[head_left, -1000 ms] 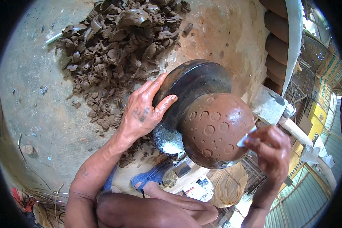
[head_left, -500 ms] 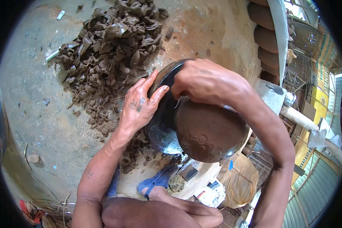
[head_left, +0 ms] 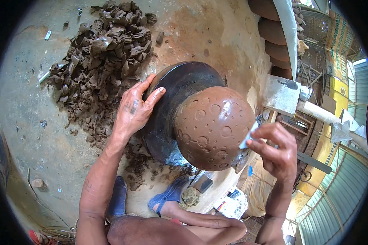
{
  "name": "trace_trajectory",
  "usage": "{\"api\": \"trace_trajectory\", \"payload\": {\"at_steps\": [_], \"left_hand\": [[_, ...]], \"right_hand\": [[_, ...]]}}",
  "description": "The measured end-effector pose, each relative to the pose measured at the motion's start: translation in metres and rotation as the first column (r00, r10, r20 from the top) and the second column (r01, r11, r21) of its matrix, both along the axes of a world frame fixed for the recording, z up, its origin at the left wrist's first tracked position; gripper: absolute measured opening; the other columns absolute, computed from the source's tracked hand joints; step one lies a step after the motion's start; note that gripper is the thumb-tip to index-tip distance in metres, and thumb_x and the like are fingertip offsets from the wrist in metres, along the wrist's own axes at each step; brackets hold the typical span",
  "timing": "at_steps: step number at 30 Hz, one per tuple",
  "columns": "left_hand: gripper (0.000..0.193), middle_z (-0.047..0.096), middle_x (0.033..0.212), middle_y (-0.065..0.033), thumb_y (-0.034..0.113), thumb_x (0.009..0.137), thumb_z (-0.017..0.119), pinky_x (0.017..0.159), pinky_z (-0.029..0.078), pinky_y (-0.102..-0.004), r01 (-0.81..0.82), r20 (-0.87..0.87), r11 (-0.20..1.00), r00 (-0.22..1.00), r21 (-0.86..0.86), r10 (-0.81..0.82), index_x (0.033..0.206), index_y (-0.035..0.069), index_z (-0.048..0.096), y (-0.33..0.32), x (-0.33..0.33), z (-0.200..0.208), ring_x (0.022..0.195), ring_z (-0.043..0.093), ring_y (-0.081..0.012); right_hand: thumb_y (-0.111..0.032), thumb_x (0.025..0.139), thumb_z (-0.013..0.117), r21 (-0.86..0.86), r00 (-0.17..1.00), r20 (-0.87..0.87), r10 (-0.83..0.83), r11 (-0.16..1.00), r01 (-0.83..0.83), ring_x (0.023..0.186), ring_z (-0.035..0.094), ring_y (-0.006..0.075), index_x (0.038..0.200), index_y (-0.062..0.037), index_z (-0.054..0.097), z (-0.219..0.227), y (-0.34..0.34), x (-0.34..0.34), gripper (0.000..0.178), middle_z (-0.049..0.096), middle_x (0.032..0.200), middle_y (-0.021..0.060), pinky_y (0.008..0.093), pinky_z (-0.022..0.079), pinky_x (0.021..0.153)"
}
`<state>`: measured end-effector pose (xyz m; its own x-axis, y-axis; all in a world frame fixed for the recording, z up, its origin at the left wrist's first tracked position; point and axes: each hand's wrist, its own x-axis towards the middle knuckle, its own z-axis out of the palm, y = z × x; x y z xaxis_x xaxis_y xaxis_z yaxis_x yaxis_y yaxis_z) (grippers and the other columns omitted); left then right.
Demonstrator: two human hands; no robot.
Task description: The person shapes a clay pot on a manual wheel, using hands to smooth the exterior and a small tool to create decorative circular indentations around the surface.
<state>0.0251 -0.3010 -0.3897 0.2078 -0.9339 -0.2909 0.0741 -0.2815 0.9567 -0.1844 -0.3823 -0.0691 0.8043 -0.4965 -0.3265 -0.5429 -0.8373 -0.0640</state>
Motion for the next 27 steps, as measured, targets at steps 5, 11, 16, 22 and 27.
{"api": "trace_trajectory", "payload": {"at_steps": [5,11,16,22,27], "left_hand": [[0.063,0.075,0.14,-0.0243,0.04,0.108,0.075,0.111,0.053,-0.0386,0.004,0.064,1.0,0.998,-0.01,-0.003,0.154,-0.001,0.063,-0.006,0.001,0.0,0.13,0.074,-0.029],[0.062,0.077,0.137,-0.0239,0.039,0.108,0.075,0.108,0.055,-0.0377,-0.012,0.09,1.0,0.996,-0.003,0.012,0.154,0.0,0.064,-0.012,0.0,-0.006,0.126,0.074,-0.0237],[0.073,0.072,0.141,-0.0312,0.051,0.105,0.074,0.111,0.054,-0.0423,0.057,-0.014,0.998,0.998,-0.011,-0.057,0.148,-0.007,0.066,-0.02,-0.001,-0.015,0.133,0.072,-0.0372],[0.064,0.081,0.126,-0.0174,0.041,0.109,0.074,0.099,0.056,-0.0319,0.094,-0.025,0.993,0.995,0.069,-0.093,0.157,0.0,0.062,-0.031,0.006,-0.008,0.111,0.072,-0.0138],[0.063,0.082,0.124,-0.0172,0.042,0.109,0.075,0.098,0.056,-0.0323,0.111,-0.044,0.988,0.993,0.109,-0.106,0.156,0.002,0.063,-0.035,0.013,-0.01,0.109,0.072,-0.0131]], "right_hand": [[-0.002,0.078,0.079,-0.045,0.999,0.017,0.04,0.998,-0.04,0.082,0.076,0.0269,0.099,-0.0096,0.083,0.01,-0.008,-0.004,0.023,0.077,0.091,0.0069,0.0395,0.056,0.065],[-0.001,0.08,0.072,0.196,0.957,-0.075,0.281,0.945,-0.263,0.099,0.077,0.0367,0.107,-0.0134,0.086,-0.092,-0.087,0.099,0.033,0.08,0.104,0.0144,0.0474,0.064,0.088],[0.001,0.078,0.072,0.398,0.746,-0.581,0.326,0.913,-0.089,0.097,0.078,0.0384,0.101,-0.0099,0.087,-0.135,-0.08,0.158,0.029,0.082,0.096,0.016,0.0506,0.061,0.084],[-0.011,0.087,0.073,0.304,0.926,-0.258,0.276,0.933,-0.193,0.091,0.079,0.04,0.093,-0.0086,0.084,-0.069,-0.077,0.103,0.012,0.081,0.095,0.0171,0.049,0.064,0.078],[-0.009,0.082,0.079,0.1,0.965,-0.162,0.206,0.976,-0.192,0.089,0.073,0.0287,0.104,-0.0154,0.082,-0.009,-0.032,0.038,0.023,0.072,0.097,0.0054,0.0418,0.06,0.067]]}}
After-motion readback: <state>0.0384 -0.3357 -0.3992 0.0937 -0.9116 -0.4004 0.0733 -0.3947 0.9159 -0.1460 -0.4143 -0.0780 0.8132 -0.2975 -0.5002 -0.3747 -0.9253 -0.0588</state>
